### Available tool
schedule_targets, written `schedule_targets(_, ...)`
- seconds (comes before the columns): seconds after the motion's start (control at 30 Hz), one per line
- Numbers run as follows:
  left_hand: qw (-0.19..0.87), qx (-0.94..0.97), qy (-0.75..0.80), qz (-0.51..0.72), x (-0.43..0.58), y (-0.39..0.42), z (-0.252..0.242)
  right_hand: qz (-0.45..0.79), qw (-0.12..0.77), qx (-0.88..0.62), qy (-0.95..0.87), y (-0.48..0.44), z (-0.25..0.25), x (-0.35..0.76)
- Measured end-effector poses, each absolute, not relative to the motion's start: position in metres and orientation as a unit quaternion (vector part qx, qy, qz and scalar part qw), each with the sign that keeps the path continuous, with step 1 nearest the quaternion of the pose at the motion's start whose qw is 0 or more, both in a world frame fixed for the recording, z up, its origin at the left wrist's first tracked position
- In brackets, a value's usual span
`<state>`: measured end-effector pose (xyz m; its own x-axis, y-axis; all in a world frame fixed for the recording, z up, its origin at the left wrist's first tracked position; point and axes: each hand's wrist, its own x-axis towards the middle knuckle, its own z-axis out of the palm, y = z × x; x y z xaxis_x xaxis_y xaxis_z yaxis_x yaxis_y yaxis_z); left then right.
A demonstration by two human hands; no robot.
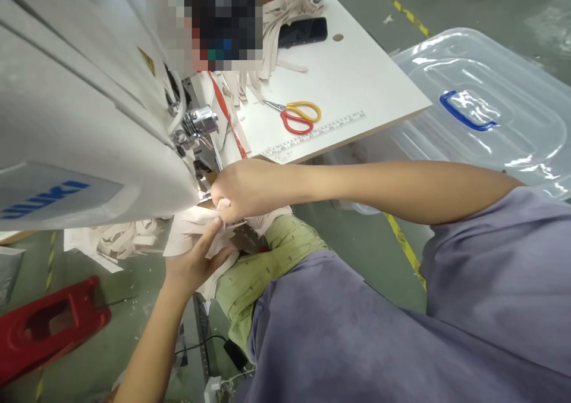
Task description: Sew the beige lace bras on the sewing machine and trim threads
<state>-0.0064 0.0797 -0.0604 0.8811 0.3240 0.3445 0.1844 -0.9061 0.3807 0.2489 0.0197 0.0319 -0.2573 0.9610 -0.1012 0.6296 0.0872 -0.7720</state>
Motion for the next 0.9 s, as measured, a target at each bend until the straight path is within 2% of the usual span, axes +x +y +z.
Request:
schedule_targets(0.1,0.181,0.957,0.132,0.185,-0.002,0.084,-0.062,0.324,0.18,-0.59,-0.718,0.019,0.031,0.25)
schedule_targets(0.17,0.175,0.956,0.146,0.187,0.001,0.081,-0.059,0.326,0.185,-0.594,-0.711,0.016,0.027,0.252)
schedule_targets(0.23,0.159,0.953,0.166,0.198,0.004,0.073,-0.054,0.308,0.216,-0.591,-0.713,0.01,0.019,0.254)
schedule_targets(0.37,0.154,0.94,0.23,0.197,0.011,0.055,-0.043,0.178,0.334,-0.563,-0.735,-0.003,-0.004,0.254)
schedule_targets(0.43,0.165,0.935,0.253,0.187,0.013,0.049,-0.04,0.152,0.368,-0.555,-0.73,-0.007,-0.013,0.254)
schedule_targets(0.6,0.166,0.932,0.264,0.182,0.018,0.043,-0.04,0.193,0.397,-0.558,-0.703,-0.003,-0.017,0.255)
schedule_targets(0.73,0.125,0.935,0.277,0.181,0.023,0.038,-0.044,0.194,0.407,-0.545,-0.707,-0.001,-0.021,0.258)
schedule_targets(0.8,0.099,0.936,0.285,0.179,0.024,0.035,-0.044,0.157,0.424,-0.542,-0.709,-0.005,-0.029,0.257)
schedule_targets(0.9,0.08,0.937,0.299,0.162,0.024,0.031,-0.039,0.034,0.446,-0.507,-0.737,-0.011,-0.042,0.255)
